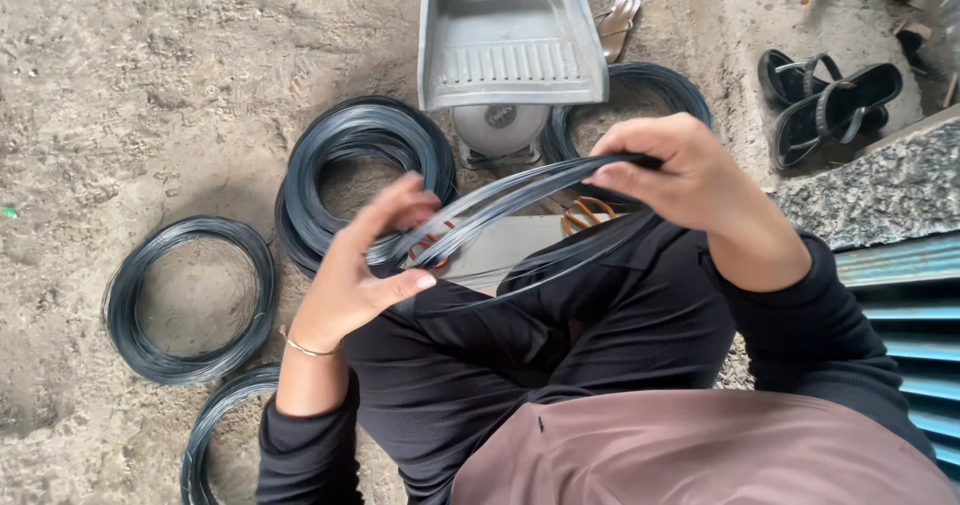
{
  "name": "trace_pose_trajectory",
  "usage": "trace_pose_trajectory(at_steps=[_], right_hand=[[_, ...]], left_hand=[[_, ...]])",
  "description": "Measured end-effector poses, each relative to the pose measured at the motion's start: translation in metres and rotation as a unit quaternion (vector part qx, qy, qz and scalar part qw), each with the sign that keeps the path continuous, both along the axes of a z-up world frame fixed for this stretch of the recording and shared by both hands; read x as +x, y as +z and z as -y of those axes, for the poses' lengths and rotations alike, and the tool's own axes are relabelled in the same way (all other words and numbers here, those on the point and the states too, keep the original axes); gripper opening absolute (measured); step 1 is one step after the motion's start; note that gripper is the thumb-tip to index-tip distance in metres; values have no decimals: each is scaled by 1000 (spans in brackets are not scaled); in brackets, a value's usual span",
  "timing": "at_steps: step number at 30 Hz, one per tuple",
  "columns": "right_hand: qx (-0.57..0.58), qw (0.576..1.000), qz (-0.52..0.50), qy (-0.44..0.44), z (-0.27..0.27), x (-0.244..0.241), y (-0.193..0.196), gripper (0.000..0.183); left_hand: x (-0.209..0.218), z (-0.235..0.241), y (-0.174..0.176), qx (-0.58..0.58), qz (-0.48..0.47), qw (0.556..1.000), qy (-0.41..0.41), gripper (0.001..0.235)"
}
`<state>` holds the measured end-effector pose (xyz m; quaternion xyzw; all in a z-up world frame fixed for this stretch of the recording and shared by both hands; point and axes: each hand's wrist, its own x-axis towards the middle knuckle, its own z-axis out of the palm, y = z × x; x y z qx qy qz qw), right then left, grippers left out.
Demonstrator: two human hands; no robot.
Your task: The person sits on the floor and repeatedly twists two strands of gray wire together by hand to form a loop. They then place the twisted loop aside and repeat the process with additional strands from nearby coils.
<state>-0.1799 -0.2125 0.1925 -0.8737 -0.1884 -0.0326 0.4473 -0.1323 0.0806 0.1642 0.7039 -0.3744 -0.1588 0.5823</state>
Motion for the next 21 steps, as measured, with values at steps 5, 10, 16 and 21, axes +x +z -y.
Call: trace_pose_trajectory(at_steps=[5, 10, 16, 21], right_hand=[[65, 997, -4, -48, 8, -4, 10, 25], [162, 985, -18, -63, 22, 6, -2, 25], [306, 949, -3, -79, 36, 21, -32, 17], [183, 974, 13, -134, 31, 16, -26, 25]], left_hand=[[2, 2, 0, 0, -98, 995, 30, 29], [2, 7, 18, -27, -24, 997, 68, 23], [2, 15, 37, -5, -29, 999, -17, 15], [10, 27, 23, 17, 34, 999, 23, 21]])
